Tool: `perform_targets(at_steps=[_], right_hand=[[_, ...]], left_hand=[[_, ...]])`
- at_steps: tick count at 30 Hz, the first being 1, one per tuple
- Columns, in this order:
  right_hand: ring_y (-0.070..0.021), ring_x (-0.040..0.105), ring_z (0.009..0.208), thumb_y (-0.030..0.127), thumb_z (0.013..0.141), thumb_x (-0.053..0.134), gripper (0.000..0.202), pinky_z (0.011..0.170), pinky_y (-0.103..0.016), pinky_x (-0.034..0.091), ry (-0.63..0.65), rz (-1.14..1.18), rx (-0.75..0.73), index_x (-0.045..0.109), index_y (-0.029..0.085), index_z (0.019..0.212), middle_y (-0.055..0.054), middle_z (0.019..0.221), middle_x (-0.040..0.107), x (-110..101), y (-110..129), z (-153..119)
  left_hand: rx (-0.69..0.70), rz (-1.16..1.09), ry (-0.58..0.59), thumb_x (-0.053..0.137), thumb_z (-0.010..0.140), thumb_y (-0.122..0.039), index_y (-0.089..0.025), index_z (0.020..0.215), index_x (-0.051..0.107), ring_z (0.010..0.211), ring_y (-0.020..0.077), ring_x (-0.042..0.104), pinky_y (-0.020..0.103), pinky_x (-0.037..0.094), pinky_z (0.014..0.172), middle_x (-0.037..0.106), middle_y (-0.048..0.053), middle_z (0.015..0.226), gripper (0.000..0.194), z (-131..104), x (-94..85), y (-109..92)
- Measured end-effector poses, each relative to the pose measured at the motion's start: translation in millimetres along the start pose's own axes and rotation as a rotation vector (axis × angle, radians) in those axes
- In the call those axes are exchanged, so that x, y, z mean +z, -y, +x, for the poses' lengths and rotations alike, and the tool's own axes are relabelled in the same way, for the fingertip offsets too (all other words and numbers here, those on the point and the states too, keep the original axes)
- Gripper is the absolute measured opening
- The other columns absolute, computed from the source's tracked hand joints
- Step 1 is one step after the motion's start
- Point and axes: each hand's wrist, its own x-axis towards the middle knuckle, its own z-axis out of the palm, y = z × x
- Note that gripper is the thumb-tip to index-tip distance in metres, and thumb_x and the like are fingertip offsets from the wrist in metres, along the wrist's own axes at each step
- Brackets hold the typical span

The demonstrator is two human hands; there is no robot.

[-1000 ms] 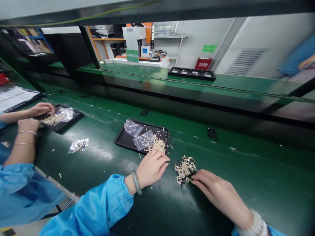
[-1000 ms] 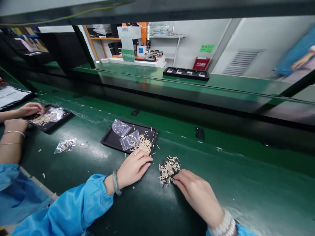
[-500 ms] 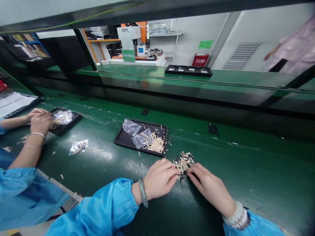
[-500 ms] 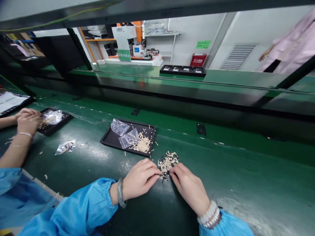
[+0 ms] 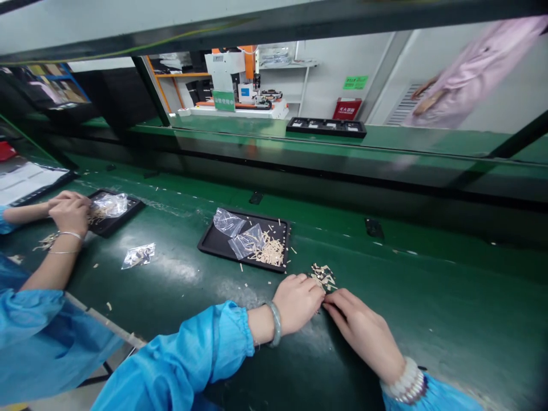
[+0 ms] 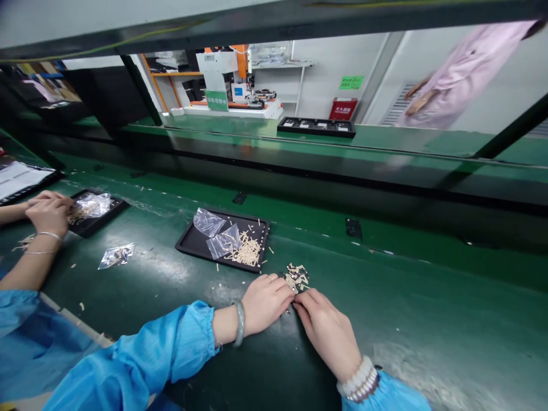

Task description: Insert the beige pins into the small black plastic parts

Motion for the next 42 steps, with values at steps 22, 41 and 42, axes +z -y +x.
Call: perform_targets(at_steps=[22,41,42], right_hand=[[-0.0107,0.045,0.051,0.043,0.082,0.052,0.027,0.049,-0.023,0.036,0.187,1.088,0.381,0.054,0.019,0.07,0.004,0.056,0.049,-11.9,52.2,42.5],[-0.0126,0.052,0.057,0.025,0.086,0.049,0.012,0.055,-0.025,0.041,-0.258,0.483,-0.001,0.055,0.021,0.076,0.002,0.068,0.057,-8.0,79.2,74.5],[-0.0127,0.053,0.058,0.025,0.086,0.049,0.011,0.055,-0.025,0.042,-0.259,0.484,-0.005,0.055,0.021,0.077,0.001,0.069,0.057,-7.7,78.6,74.6]], left_hand=[[0.016,-0.149,-0.453,0.051,0.084,-0.017,-0.017,0.102,0.056,0.083,0.0163,0.056,0.031,0.042,0.073,0.066,0.004,0.094,0.019,-42.2,-54.2,34.2],[-0.509,-0.829,-0.508,0.053,0.082,-0.017,-0.015,0.08,0.06,0.07,0.0107,0.052,0.021,0.042,0.063,0.058,0.002,0.079,0.007,-39.4,-63.6,36.7],[-0.509,-0.827,-0.506,0.053,0.082,-0.017,-0.015,0.079,0.06,0.071,0.0108,0.052,0.021,0.042,0.063,0.058,0.002,0.079,0.007,-39.2,-63.7,37.0]])
